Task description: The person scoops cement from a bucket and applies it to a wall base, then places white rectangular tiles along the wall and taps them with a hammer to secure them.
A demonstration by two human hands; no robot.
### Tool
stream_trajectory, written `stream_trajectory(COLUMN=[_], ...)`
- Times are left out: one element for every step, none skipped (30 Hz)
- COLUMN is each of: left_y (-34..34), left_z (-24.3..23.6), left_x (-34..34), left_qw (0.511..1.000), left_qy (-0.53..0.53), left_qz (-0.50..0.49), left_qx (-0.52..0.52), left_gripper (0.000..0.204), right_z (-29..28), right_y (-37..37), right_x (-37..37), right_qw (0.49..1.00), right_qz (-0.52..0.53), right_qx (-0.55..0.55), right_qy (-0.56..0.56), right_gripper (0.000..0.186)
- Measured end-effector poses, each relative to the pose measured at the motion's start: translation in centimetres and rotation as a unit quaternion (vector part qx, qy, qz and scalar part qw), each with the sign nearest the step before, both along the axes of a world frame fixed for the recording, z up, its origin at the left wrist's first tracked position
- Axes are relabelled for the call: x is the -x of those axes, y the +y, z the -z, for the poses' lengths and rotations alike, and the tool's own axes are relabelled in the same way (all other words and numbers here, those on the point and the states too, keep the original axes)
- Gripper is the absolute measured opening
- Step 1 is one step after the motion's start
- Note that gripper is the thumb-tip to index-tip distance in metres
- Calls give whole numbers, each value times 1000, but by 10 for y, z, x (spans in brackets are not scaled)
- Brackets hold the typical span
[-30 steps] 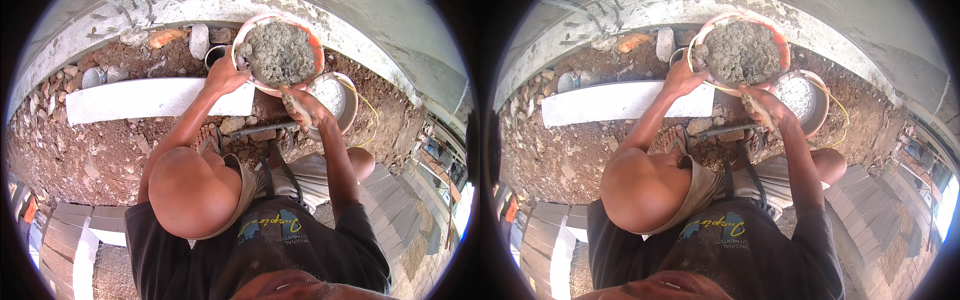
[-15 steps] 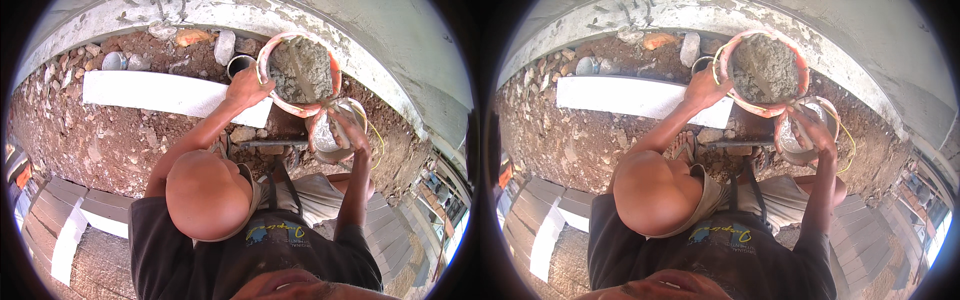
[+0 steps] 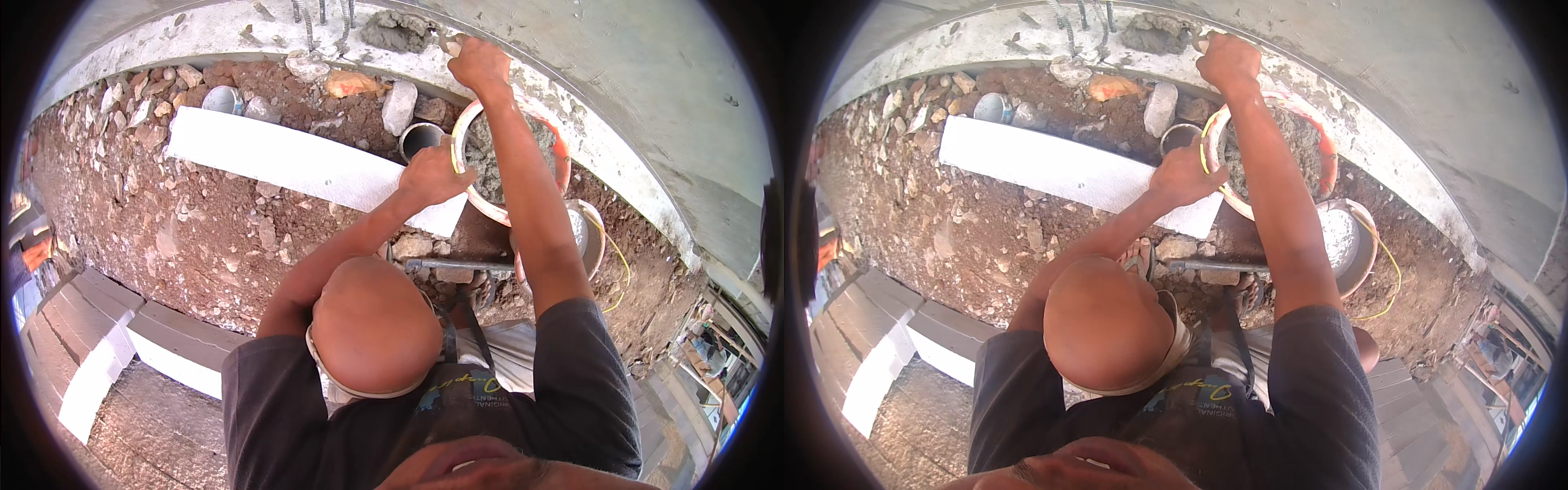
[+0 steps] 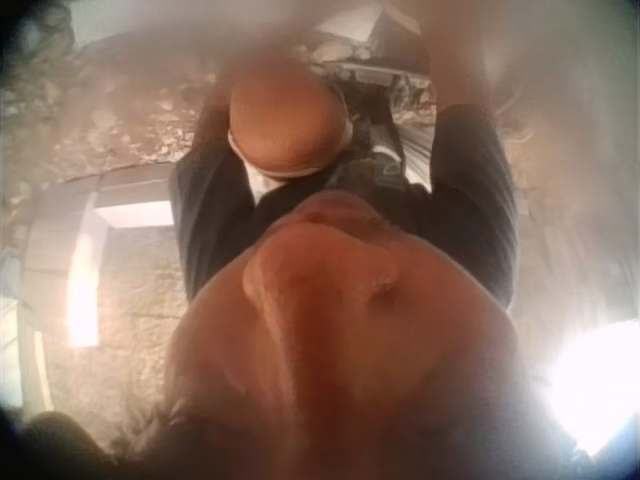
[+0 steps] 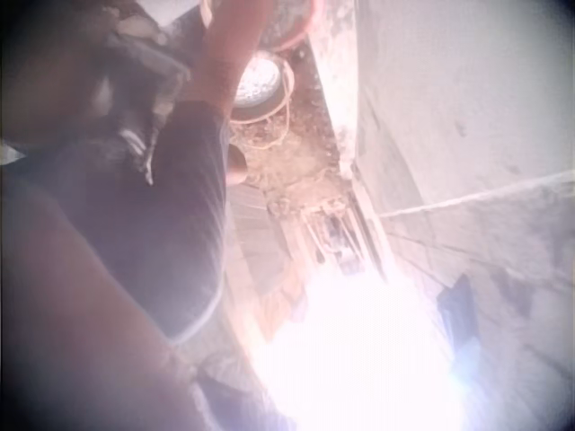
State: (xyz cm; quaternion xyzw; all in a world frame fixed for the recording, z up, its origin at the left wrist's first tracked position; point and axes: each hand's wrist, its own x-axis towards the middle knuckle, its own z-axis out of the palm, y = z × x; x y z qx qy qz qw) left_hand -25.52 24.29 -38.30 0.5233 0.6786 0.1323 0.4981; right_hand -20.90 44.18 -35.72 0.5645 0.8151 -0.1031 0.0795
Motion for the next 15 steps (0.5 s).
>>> stream_trajectory(left_y=[-2,-2,-3,-3,-2,-2,0,0,2,2,3,4,5,5,4], left_z=[0,0,0,0,0,0,0,0,0,0,0,1,2,3,4], left_x=[0,0,0,0,0,0,0,0,1,0,0,0,0,-1,-2], left_qw=[1000,1000,999,999,999,998,999,1000,1000,1000,1000,999,999,999,998], left_qy=[-9,6,19,-1,-18,-36,-31,-28,-24,-15,-17,-17,-14,-25,-26], left_qz=[-5,-6,-11,-15,-17,-16,-17,-8,-1,3,9,15,19,-2,-5], left_qx=[-12,-29,-37,-37,-40,-50,-16,-8,1,-13,-21,-27,-28,-45,-54], left_gripper=[73,71,70,68,66,65,65,66,67,69,69,69,70,65,65], right_z=[8,13,11,6,-3,-16,-32,-53,-77,-102,-127,-150,-168,-182,-184], right_y=[-4,-9,-11,-11,-6,-9,-17,-24,-36,-51,-68,-82,-93,-100,-102], right_x=[-2,-8,-23,-43,-62,-86,-111,-133,-153,-171,-187,-201,-212,-222,-225], right_qw=[999,996,995,997,999,999,999,997,993,987,983,979,976,975,967], right_qz=[23,50,76,68,50,50,25,65,69,113,122,155,163,175,203], right_qx=[-27,-30,-30,-14,-19,-9,-29,30,66,88,97,119,131,137,145], right_qy=[41,63,64,26,2,-2,23,31,76,67,93,60,58,13,-48], right_gripper=[51,53,54,53,52,52,52,53,54,53,52,52,51,53,55])
